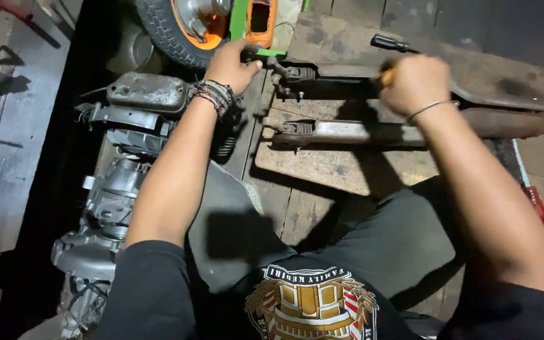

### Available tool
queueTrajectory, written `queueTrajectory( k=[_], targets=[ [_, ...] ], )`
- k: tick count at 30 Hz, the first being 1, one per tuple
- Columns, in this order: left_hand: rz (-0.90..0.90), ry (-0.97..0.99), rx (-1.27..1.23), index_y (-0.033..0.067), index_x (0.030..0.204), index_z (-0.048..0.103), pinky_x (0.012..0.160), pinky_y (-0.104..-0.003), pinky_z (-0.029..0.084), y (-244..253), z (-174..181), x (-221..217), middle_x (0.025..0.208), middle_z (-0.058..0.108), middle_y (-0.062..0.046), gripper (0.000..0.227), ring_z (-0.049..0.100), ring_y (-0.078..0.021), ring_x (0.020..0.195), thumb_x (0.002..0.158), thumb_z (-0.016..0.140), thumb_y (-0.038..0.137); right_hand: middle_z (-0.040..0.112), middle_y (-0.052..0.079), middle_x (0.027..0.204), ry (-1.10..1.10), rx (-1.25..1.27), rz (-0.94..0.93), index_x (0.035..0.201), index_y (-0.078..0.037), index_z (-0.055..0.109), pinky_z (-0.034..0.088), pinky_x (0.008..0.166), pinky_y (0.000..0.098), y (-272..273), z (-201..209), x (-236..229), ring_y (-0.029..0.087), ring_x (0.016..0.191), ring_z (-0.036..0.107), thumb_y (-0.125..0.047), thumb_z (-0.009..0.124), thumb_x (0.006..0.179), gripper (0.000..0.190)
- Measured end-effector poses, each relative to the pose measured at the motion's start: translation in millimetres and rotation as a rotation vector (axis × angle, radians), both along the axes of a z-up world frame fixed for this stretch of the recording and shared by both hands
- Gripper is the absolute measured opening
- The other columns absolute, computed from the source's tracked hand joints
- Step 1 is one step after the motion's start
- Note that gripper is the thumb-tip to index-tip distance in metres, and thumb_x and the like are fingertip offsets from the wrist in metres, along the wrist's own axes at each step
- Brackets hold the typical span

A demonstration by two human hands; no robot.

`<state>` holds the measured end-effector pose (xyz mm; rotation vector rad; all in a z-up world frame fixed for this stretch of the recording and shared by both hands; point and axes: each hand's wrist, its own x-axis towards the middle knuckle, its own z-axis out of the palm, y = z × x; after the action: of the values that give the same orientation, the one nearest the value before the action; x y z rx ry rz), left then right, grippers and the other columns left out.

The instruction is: The person scrubs a long, rusty metal part with a wire brush, rotating it to clean multiple surfaces. The person continues scrubbing different sections of the part throughout the clip.

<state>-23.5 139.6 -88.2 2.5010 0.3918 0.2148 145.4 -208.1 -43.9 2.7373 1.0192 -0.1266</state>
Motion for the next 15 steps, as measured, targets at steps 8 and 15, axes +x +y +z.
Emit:
queueTrajectory(
  k=[8, 15],
  targets=[
    [-0.025, 0.055, -0.02, 0.0083, 0.117, 0.07, 0.091, -0.051, 0.053, -23, 11, 8, 0.118, 0.073, -0.014, 0.028, 0.068, -0.0354, 0.107, 0.094, 0.072, 0.024, 0.076, 0.014, 0.098, 0.25, 0.704, 0.152, 0.113, -0.01, 0.077, 0.051, 0.068, 0.0459, -28, 8, 27, 0.035, 0.087, 0.069, -0.03, 0.07, 0.107, 0.022],
    [-0.047, -0.019, 0.003, 0.0113, 0.111, 0.073, 0.089, -0.049, 0.055, -23, 13, 2, 0.112, 0.074, -0.012, 0.018, 0.069, -0.0321, 0.101, 0.095, 0.07, 0.018, 0.077, 0.011, 0.091, 0.045, -0.077, 0.067, 0.096, -0.017, 0.076, 0.059, 0.068, 0.0429, 46, 4, -16, 0.032, 0.086, 0.075, -0.046, 0.065, 0.089, 0.032]
  ],
)
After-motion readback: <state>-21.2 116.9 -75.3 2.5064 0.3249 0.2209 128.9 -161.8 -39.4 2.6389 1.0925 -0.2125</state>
